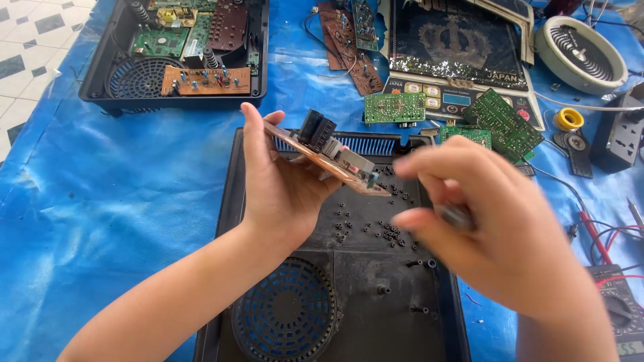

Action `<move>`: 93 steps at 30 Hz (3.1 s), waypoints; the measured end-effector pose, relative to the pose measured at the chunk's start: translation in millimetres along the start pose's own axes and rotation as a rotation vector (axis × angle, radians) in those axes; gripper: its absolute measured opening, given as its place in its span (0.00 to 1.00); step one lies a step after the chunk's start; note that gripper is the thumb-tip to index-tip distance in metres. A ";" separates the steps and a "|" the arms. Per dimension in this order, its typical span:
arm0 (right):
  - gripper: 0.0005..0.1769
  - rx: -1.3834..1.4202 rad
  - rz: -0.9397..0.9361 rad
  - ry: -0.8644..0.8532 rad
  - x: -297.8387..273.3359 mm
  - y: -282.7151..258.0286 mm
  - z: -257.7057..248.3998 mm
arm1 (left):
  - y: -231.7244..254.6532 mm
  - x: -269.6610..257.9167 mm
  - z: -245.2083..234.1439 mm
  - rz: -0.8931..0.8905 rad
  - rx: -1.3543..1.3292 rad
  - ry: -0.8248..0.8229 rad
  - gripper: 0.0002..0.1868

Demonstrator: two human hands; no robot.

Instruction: Cleaning dust and debris from electronic circuit boards using a handheld brush

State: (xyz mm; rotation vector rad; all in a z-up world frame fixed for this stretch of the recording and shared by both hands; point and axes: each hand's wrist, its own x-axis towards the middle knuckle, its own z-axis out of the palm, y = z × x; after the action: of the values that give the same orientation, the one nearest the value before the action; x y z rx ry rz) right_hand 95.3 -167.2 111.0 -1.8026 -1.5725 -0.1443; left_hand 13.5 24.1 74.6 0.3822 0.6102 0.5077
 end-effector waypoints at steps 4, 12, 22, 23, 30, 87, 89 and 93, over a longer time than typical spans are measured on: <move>0.35 -0.184 0.104 -0.071 5.6 8.3 13.4 | -4.1 -16.9 4.1 -0.043 0.082 -0.017 0.34; 0.31 -0.075 0.327 0.254 8.8 25.1 4.3 | -4.9 -11.7 -12.7 0.105 0.258 -0.454 0.43; 0.16 1.216 0.661 0.450 14.7 30.0 25.3 | -1.3 31.5 -31.4 0.326 0.069 -0.532 0.18; 0.14 1.322 0.630 0.408 12.4 29.9 30.3 | -0.9 35.1 -35.1 0.357 0.080 -0.559 0.15; 0.17 1.474 0.790 0.202 6.7 10.7 65.8 | 16.2 -6.7 -22.2 0.172 -0.045 -0.802 0.47; 0.31 0.379 0.177 0.006 -7.2 -9.8 8.0 | -11.8 14.9 -26.7 -0.323 0.175 -0.584 0.62; 0.33 0.380 -0.001 -0.142 -0.4 -5.7 7.2 | -12.5 18.9 -28.7 -0.340 0.124 -0.573 0.61; 0.27 0.503 -0.216 -0.285 2.7 -2.0 -5.9 | -13.6 16.6 -24.0 -0.405 0.185 -0.409 0.60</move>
State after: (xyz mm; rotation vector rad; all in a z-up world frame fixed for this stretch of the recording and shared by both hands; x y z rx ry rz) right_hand 96.4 -168.4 117.7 -1.2993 -1.8017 0.3926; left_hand 14.7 26.9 42.5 0.5066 0.3226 -0.0205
